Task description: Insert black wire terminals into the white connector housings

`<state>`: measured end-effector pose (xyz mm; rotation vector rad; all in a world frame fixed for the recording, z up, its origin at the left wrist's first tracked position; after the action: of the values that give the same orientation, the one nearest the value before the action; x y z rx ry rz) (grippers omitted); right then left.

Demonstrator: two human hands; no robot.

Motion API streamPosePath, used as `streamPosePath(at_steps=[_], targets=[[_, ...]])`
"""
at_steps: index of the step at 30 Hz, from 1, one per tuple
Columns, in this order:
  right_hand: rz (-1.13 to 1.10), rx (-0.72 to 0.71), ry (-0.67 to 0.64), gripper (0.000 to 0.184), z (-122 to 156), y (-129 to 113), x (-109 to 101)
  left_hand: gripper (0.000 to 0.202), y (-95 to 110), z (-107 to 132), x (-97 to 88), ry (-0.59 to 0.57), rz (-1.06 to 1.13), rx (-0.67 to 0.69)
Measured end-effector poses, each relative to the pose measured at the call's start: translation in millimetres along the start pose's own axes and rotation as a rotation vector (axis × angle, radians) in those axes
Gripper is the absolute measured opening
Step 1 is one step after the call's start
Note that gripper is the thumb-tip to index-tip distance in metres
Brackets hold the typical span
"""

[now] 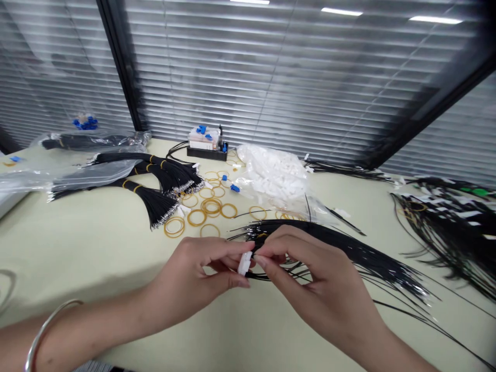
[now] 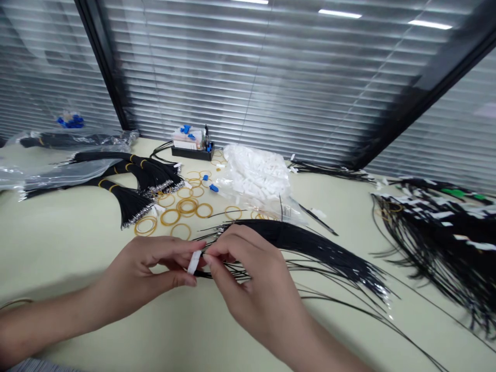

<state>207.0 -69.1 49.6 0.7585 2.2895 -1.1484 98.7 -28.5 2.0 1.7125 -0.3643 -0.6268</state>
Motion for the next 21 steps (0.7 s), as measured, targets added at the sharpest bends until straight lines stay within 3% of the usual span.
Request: streamPosePath(at_steps=[10,21], targets=[[0.083,-0.112,0.069,0.012,4,-10,-1,0.034,-3,-3,1.2,-0.012,0.017,-0.022],[0.156,-0.116,0.074,0.012,7,-11,2,0.035,-4,-2,3.6,-0.050,-0.025,0.024]])
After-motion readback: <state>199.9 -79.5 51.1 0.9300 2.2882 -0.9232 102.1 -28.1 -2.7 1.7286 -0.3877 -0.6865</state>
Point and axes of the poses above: each hand's wrist, its own z-axis away from the middle knuckle, its own x-axis out of the palm, y = z × x, the point moved 9 cm from there along -z, towards the middle knuckle, and after that the axes turned 2 degrees about y, right-handed, at the moved point
